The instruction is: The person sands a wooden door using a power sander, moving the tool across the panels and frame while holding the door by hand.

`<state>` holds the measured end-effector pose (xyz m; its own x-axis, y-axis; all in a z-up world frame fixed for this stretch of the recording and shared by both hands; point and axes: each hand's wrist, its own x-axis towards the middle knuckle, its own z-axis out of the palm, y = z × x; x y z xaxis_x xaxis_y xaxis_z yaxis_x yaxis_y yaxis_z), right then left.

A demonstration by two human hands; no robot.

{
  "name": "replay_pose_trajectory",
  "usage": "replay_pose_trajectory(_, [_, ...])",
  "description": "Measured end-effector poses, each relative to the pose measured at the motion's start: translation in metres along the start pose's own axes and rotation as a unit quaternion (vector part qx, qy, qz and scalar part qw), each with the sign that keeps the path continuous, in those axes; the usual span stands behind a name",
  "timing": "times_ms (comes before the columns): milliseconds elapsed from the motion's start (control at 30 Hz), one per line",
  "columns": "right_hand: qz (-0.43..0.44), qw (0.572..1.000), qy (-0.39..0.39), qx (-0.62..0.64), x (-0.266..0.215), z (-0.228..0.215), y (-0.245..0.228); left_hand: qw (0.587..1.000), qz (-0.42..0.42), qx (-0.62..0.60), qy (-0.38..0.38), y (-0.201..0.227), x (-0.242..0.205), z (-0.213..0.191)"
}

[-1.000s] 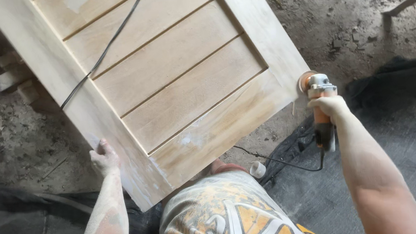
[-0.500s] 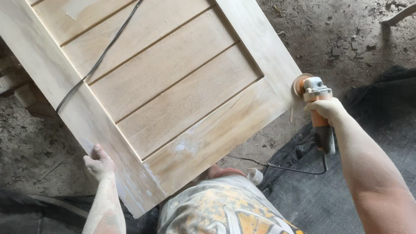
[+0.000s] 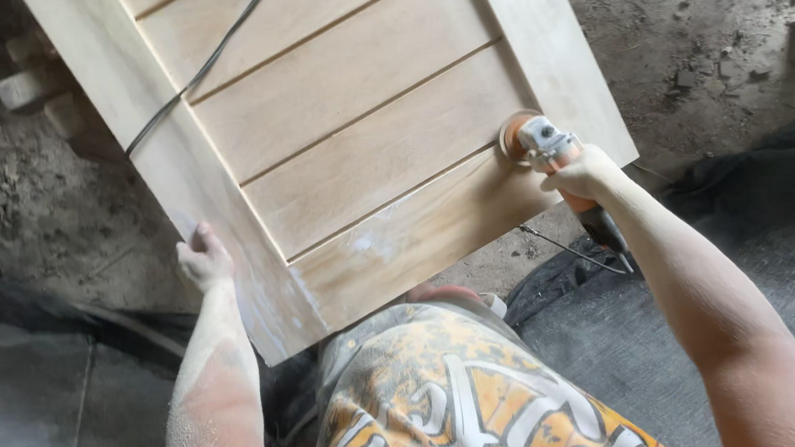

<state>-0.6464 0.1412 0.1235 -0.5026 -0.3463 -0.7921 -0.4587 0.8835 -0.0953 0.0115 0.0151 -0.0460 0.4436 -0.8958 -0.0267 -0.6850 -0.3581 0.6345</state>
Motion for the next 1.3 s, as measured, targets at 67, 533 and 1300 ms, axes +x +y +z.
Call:
replay_pose_trajectory(67, [-0.002, 1.0, -0.002, -0.005, 0.001, 0.004, 0.018, 0.999, 0.036, 0.017, 0.032, -0.002, -0.002, 0.001])
replay_pose_trajectory(533, [0.001, 0.999, 0.051, -0.011, 0.07, -0.091, -0.024, 0.998, -0.005, 0.055, -0.027, 0.006, -0.012, -0.014])
replay_pose_trajectory(1300, [-0.051, 0.994, 0.09, 0.04, 0.148, -0.163, -0.14, 0.987, -0.052, 0.138, -0.057, 0.037, -0.022, -0.039])
